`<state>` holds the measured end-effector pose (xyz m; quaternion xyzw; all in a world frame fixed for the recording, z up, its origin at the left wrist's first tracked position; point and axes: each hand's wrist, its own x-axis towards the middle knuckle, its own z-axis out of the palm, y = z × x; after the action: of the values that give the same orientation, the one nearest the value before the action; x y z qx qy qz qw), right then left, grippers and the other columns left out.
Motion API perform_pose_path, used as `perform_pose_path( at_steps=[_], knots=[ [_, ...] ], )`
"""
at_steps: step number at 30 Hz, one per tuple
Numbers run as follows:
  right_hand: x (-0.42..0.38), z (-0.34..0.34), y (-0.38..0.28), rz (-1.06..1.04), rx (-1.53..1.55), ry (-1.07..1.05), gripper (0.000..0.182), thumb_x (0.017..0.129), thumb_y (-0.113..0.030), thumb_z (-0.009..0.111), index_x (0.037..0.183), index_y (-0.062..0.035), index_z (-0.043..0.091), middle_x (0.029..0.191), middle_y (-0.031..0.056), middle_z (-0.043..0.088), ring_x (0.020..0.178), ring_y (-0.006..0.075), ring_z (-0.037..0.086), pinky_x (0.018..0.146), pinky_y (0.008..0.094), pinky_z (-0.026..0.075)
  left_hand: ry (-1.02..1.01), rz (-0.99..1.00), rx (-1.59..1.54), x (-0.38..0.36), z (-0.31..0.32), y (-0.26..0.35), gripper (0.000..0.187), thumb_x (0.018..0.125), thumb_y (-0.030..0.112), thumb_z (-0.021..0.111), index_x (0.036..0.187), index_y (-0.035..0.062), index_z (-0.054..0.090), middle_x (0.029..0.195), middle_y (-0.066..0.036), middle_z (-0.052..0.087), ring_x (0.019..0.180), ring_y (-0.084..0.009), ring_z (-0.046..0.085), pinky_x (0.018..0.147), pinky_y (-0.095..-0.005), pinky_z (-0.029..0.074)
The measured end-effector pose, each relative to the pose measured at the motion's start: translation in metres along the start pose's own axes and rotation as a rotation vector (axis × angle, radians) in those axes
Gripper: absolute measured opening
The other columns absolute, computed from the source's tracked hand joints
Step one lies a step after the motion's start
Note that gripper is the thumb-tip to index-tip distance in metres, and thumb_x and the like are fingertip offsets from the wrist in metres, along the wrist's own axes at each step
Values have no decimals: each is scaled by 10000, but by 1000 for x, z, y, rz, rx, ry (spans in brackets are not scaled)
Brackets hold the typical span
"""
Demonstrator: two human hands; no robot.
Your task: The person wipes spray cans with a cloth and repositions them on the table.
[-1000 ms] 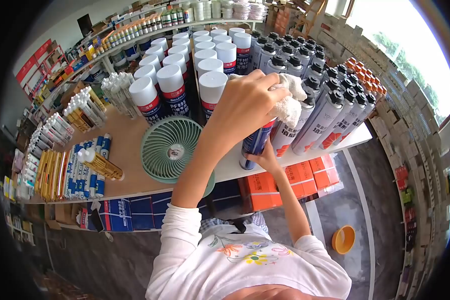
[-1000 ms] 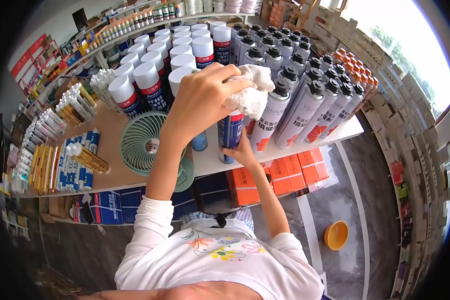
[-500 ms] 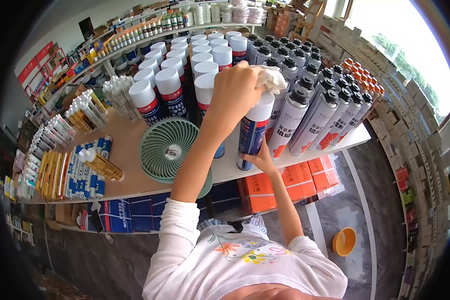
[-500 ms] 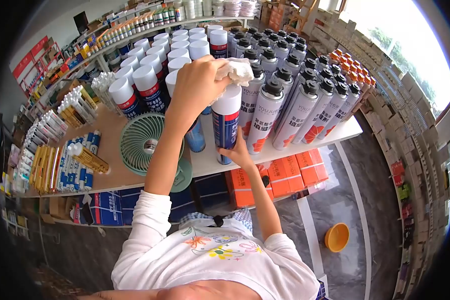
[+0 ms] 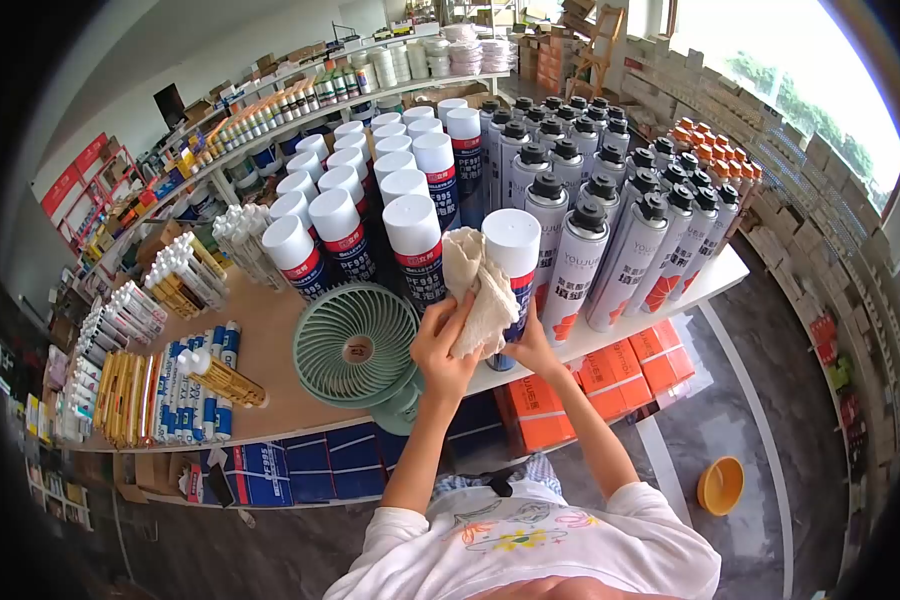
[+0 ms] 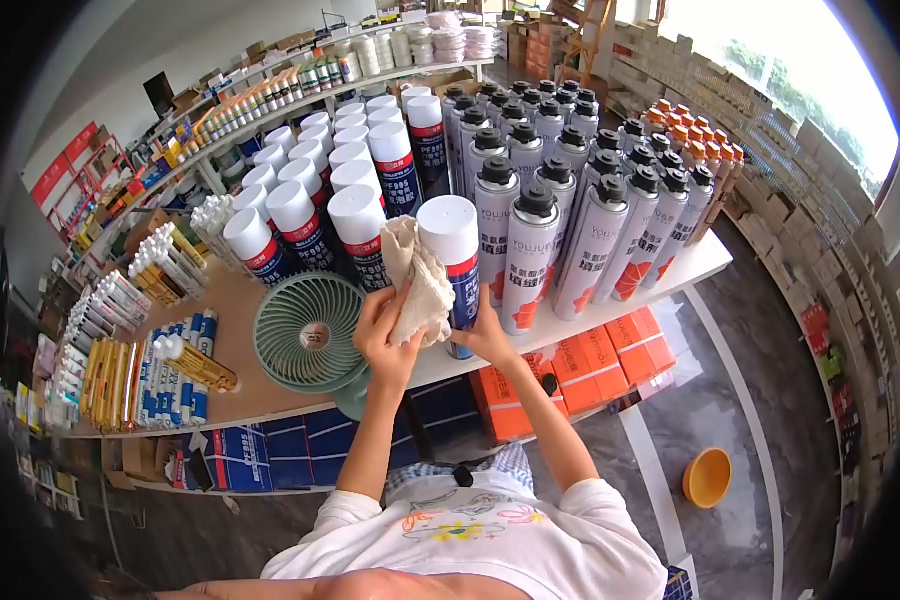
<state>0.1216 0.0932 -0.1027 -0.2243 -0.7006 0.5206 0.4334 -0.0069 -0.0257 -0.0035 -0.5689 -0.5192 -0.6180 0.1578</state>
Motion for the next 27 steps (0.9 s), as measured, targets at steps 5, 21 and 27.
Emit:
perform_pose_path(
  at_steps=[5, 21, 27],
  knots=[
    [2, 8, 39, -397, -392, 72, 706, 793, -61, 763, 1384, 14, 384, 1243, 203, 608, 1156, 354, 594, 990, 412, 458, -39, 385, 157, 14, 5, 13, 469, 617, 78, 779, 1081, 148, 786, 1031, -54, 668, 961, -247, 680, 797, -353, 587],
    [-19, 17, 36, -183, -134, 52, 545, 870, -118, 706, 1368, -47, 497, 1298, 167, 562, 1193, 320, 549, 1007, 426, 438, -204, 490, 184, -11, 3, -13, 350, 634, 123, 766, 954, 258, 808, 1055, 14, 673, 1030, -239, 667, 856, -368, 610],
    [-20, 19, 41, -149, -102, 46, 537, 883, -127, 694, 1374, -47, 492, 1305, 165, 559, 1201, 314, 545, 1010, 423, 438, -43, 429, 155, 20, 14, 11, 319, 656, 179, 774, 966, 251, 804, 1065, 5, 672, 1011, -245, 672, 825, -356, 601]
  ],
)
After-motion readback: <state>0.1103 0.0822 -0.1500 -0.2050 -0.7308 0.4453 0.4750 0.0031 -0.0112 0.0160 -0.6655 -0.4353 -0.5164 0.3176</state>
